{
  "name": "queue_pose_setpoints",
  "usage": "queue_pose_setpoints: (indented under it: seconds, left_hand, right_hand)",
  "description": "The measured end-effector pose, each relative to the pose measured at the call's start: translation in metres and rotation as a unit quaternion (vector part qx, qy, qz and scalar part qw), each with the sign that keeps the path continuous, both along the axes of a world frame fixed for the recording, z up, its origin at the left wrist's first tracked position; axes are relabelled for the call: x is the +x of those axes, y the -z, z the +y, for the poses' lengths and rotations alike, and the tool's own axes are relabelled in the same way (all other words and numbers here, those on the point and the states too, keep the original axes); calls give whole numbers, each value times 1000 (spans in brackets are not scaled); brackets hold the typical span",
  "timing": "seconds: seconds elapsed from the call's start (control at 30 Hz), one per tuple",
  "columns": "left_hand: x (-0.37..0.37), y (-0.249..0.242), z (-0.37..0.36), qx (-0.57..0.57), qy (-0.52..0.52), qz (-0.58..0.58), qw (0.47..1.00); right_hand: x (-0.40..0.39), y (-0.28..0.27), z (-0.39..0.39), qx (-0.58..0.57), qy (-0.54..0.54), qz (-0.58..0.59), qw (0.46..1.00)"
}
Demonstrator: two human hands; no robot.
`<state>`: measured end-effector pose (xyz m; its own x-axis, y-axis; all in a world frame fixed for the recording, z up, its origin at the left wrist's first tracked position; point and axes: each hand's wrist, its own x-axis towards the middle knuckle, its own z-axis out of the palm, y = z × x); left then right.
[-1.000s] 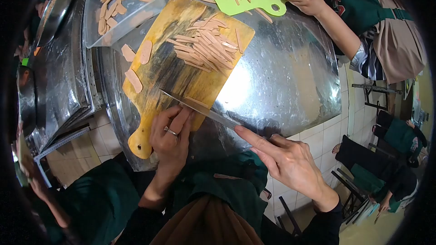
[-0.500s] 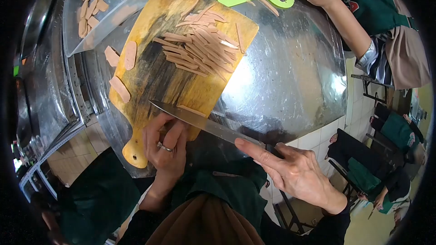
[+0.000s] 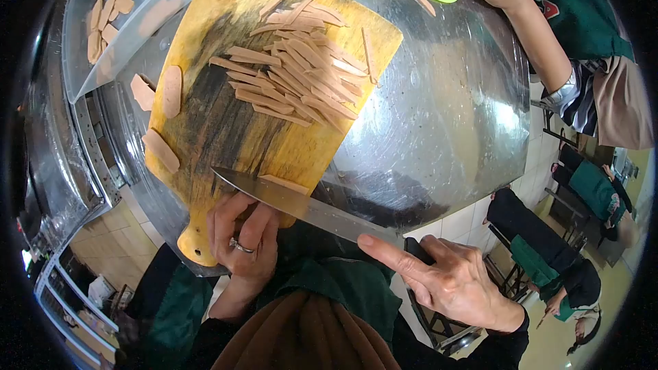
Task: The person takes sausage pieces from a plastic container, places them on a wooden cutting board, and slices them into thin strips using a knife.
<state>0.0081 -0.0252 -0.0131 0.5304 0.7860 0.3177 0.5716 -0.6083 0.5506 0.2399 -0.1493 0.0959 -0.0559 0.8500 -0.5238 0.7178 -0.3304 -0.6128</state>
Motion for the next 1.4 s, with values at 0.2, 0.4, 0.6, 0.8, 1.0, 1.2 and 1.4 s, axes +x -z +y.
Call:
queue_pose_setpoints:
  seconds: [0.2,0.4,0.6,0.8,1.0,1.2,1.4]
  left_hand:
    - [1,-1,0,-5,-3,2,1000]
    - [5,1,1,-2,-13,-23,1000]
    - [7,5,1,20,-22,-43,999]
    - [4,5,-1,15,-25,-44,999]
    - [2,6,-3,17,-30,-36,999]
    - [1,5,-2,15,-34,-29,999]
    - [-3,6,-3,8,-31,-26,999]
  right_hand:
    - [0,22,18,15,-25,7,1000]
    - [-2,39,44,91,20,4,996]
    - [2,28,35,115,-1,-1,993]
    - [6,20,13,99,-14,-7,995]
    - [8,19,13,88,-37,-31,995]
    - [13,20,16,82,-60,-55,993]
    - [19,19,22,94,-81,-78,989]
